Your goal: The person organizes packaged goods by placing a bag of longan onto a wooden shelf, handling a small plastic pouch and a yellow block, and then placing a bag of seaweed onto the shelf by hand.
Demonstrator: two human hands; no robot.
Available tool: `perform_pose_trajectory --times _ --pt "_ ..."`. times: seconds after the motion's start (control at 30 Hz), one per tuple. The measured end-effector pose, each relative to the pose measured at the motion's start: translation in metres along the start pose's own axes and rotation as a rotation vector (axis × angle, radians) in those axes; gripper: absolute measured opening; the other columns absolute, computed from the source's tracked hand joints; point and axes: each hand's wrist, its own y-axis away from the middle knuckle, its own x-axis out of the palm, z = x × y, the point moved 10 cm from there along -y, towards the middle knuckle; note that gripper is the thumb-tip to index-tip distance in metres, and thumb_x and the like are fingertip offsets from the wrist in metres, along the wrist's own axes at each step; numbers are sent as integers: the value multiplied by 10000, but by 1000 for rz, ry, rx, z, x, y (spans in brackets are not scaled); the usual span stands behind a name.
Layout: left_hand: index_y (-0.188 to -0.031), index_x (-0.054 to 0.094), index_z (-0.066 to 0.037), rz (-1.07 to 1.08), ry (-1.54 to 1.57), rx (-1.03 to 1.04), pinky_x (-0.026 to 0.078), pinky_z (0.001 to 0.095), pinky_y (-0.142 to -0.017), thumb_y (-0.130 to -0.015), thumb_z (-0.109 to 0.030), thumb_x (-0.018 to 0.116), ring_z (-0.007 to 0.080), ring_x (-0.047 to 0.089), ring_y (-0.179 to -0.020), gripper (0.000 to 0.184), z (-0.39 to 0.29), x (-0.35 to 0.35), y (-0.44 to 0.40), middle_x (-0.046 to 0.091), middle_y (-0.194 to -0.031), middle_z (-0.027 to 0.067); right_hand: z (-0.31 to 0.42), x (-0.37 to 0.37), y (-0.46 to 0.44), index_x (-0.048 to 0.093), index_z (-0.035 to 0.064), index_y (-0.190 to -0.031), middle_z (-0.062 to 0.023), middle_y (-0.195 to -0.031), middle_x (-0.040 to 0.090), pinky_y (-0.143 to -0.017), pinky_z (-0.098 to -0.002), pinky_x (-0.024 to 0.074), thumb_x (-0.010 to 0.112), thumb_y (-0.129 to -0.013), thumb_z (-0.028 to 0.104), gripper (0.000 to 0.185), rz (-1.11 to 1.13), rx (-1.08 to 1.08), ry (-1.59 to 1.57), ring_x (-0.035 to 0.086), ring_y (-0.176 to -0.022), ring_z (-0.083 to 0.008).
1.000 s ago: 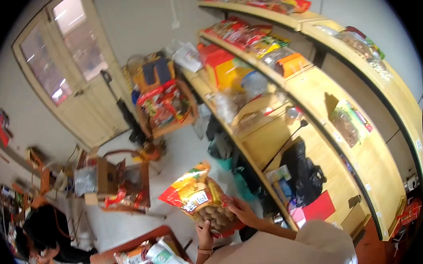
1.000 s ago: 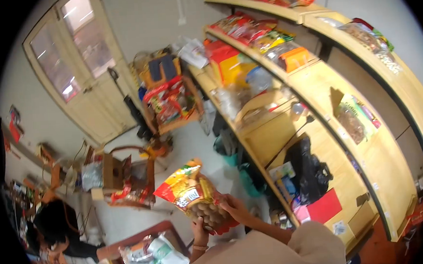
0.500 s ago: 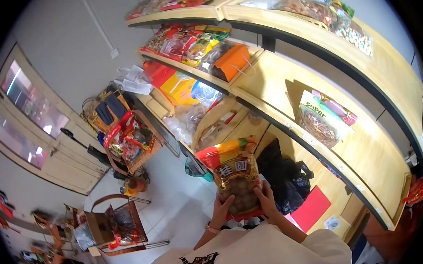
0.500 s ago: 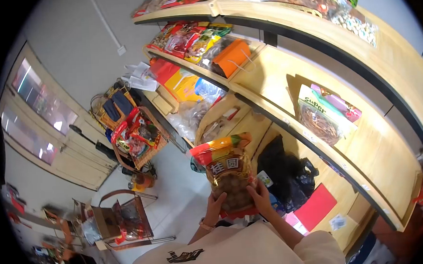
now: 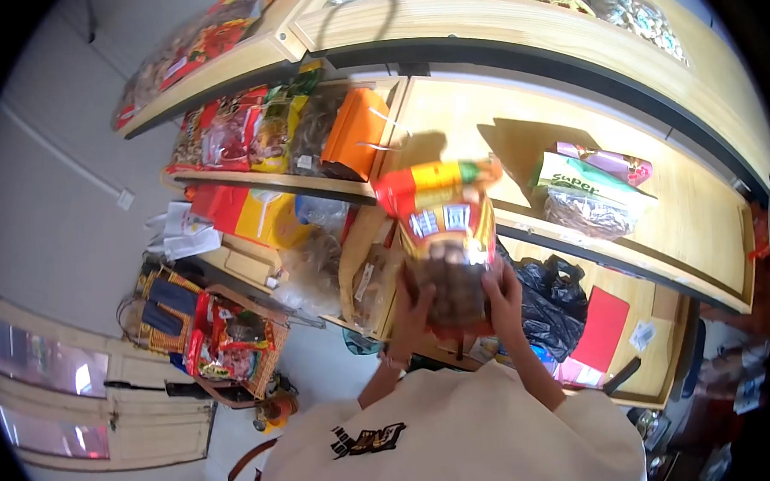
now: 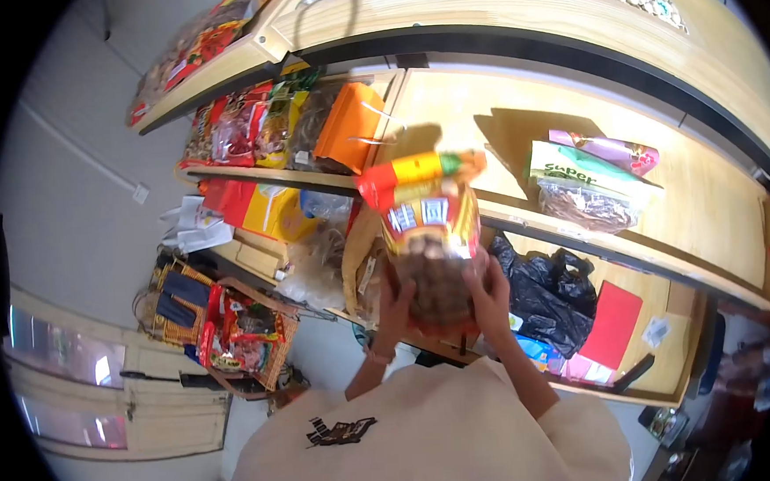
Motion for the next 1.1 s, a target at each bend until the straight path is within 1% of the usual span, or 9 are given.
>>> perform_pose_trajectory --times 0.13,0.3,0.37,0.47,0.5,0.63,0.8,0.87,1.1 --pt "-1329 248 -1 73 28 190 299 349 -987 -861 -162 501 258 360 -1193 556 -35 -9 -97 345 -1300 175 23 36 -84 471 -11 -1173 -57 -1071 550 -852 -253 384 557 -857 179 379 -100 -67 -60 502 -955 -115" --pt "-1311 306 -26 201 -617 547 295 421 -991 -845 -217 549 388 302 -1224 559 -75 16 -175 221 -1353 244 23 54 -191 523 -58 -1111 -85 -1008 584 -827 -233 395 543 -868 292 426 -194 -119 -62 519 -926 -123" --pt "-1295 346 -48 210 -765 546 286 414 -992 -839 -250 553 377 300 -1223 540 -59 19 -199 262 -1346 221 -7 48 -229 534 -73 -1085 -82 -980 595 -799 -240 412 549 -854 366 497 -193 -24 31 522 -898 -121" --pt "-1284 380 -77 282 -959 599 283 424 -983 -852 -314 518 347 308 -1225 512 -12 24 -218 322 -1338 171 -30 43 -237 440 -32 -1209 -233 -1106 524 -877 -377 390 508 -827 471 635 -212 19 783 532 -986 -334" --pt "-1289 388 -107 267 -1101 649 269 429 -991 -863 -362 475 308 296 -1247 504 -11 27 -212 337 -1350 120 -42 50 -240 332 19 -1298 -282 -1212 415 -929 -469 314 473 -833 463 658 -256 -324 1248 422 -1093 -427" --pt "-1297 393 -129 269 -1093 639 256 412 -1006 -866 -352 454 291 262 -1281 490 -9 29 -213 308 -1380 112 -26 60 -213 151 158 -1394 -257 -1390 180 -1001 -481 249 416 -847 471 683 -286 -162 1147 239 -1245 -441" --pt "-1268 431 -112 244 -1048 708 247 409 -1019 -863 -339 465 302 277 -1272 465 -11 27 -211 322 -1367 140 -43 64 -219 157 149 -1392 -245 -1401 164 -986 -517 252 420 -844 477 691 -239 -459 1360 180 -1279 -429" --pt "-1262 438 -112 237 -1086 690 251 404 -1019 -862 -332 470 297 279 -1272 458 -10 28 -212 328 -1363 140 -24 64 -209 163 136 -1389 -233 -1405 166 -988 -510 250 416 -846 476 690 -306 -281 1196 180 -1281 -425" --pt "-1214 492 -107 177 -914 746 283 415 -1004 -811 -330 514 317 343 -1231 461 -19 23 -214 381 -1325 148 165 161 -56 558 33 -1004 -159 -1130 505 -930 -398 325 596 -737 74 273 -291 -946 1008 439 -1076 -305"
